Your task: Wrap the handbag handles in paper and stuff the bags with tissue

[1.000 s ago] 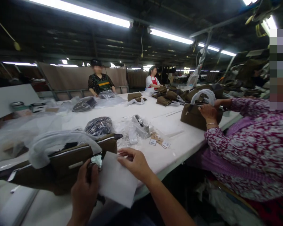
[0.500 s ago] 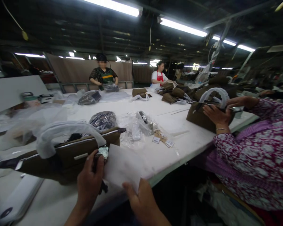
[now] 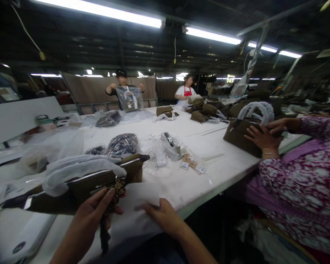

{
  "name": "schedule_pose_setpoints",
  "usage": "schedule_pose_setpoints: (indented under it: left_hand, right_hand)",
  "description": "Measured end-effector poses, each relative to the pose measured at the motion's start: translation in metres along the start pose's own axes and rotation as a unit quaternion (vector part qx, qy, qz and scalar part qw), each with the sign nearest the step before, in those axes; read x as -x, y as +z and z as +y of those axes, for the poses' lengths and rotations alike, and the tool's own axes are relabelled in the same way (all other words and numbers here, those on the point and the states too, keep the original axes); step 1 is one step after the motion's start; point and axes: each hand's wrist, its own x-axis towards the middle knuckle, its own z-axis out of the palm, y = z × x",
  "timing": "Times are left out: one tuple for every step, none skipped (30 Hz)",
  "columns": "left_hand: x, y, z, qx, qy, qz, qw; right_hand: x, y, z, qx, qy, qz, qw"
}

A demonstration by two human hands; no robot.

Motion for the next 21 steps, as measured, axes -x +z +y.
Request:
schedule_pose_setpoints:
  left_hand:
    - [0.002,0.002,0.001,0.006,-0.01,-0.002,1.0]
    - [0.003,0.004,0.002,0.019,-0.018,-0.003,1.0]
    - [0.004,0.006,0.002,0.038,-0.022,0.0,0.999]
    - [0.005,0.008,0.001,0.064,-0.021,0.004,0.998]
    - [0.006,0.01,0.0,0.095,-0.018,0.01,0.995]
    - [0.007,0.012,-0.001,0.125,-0.013,0.016,0.992]
    - [0.006,0.014,-0.003,0.148,-0.007,0.021,0.989]
    - [0.006,0.015,-0.005,0.158,-0.003,0.027,0.987]
    - [0.005,0.016,-0.007,0.157,-0.001,0.034,0.987]
    - [0.004,0.017,-0.009,0.149,0.003,0.045,0.988]
    - [0.003,0.017,-0.011,0.136,0.01,0.061,0.989]
    - [0.002,0.016,-0.013,0.12,0.021,0.081,0.989]
    - [0.002,0.016,-0.015,0.101,0.035,0.1,0.989]
    - [0.002,0.015,-0.017,0.079,0.051,0.116,0.989]
    - [0.002,0.015,-0.018,0.057,0.067,0.126,0.988]
    - [0.003,0.014,-0.018,0.042,0.078,0.124,0.988]
    - [0.005,0.014,-0.018,0.04,0.08,0.115,0.989]
    - [0.006,0.015,-0.017,0.054,0.073,0.101,0.991]
    - [0.008,0.016,-0.015,0.081,0.062,0.091,0.991]
    - [0.009,0.018,-0.013,0.115,0.051,0.086,0.988]
    - [0.011,0.021,-0.01,0.15,0.043,0.087,0.984]
  right_hand:
    - [-0.008,0.004,-0.001,-0.009,-0.009,-0.008,1.0]
    - [-0.015,0.009,-0.003,-0.012,-0.022,-0.014,1.0]
    - [-0.022,0.013,-0.006,-0.011,-0.038,-0.018,0.999]
    - [-0.029,0.016,-0.008,-0.009,-0.051,-0.021,0.998]
    - [-0.034,0.019,-0.011,-0.009,-0.059,-0.027,0.998]
    - [-0.038,0.022,-0.014,-0.011,-0.063,-0.034,0.997]
    - [-0.041,0.025,-0.017,-0.019,-0.063,-0.04,0.997]
    - [-0.044,0.028,-0.019,-0.034,-0.06,-0.044,0.997]
    - [-0.046,0.031,-0.02,-0.054,-0.055,-0.047,0.996]
    - [-0.047,0.033,-0.02,-0.077,-0.05,-0.05,0.995]
    - [-0.048,0.035,-0.019,-0.097,-0.049,-0.052,0.993]
    - [-0.049,0.036,-0.017,-0.114,-0.046,-0.054,0.991]
    - [-0.05,0.037,-0.015,-0.122,-0.037,-0.061,0.99]
    - [-0.049,0.036,-0.011,-0.121,-0.023,-0.071,0.99]
    - [-0.049,0.035,-0.006,-0.115,-0.007,-0.081,0.99]
    - [-0.048,0.033,-0.001,-0.105,0.011,-0.093,0.99]
    - [-0.046,0.03,0.004,-0.094,0.029,-0.105,0.99]
    - [-0.045,0.027,0.009,-0.082,0.044,-0.115,0.989]
    - [-0.043,0.023,0.013,-0.066,0.054,-0.123,0.989]
    - [-0.043,0.02,0.016,-0.047,0.06,-0.128,0.989]
    - [-0.042,0.017,0.018,-0.027,0.063,-0.132,0.989]
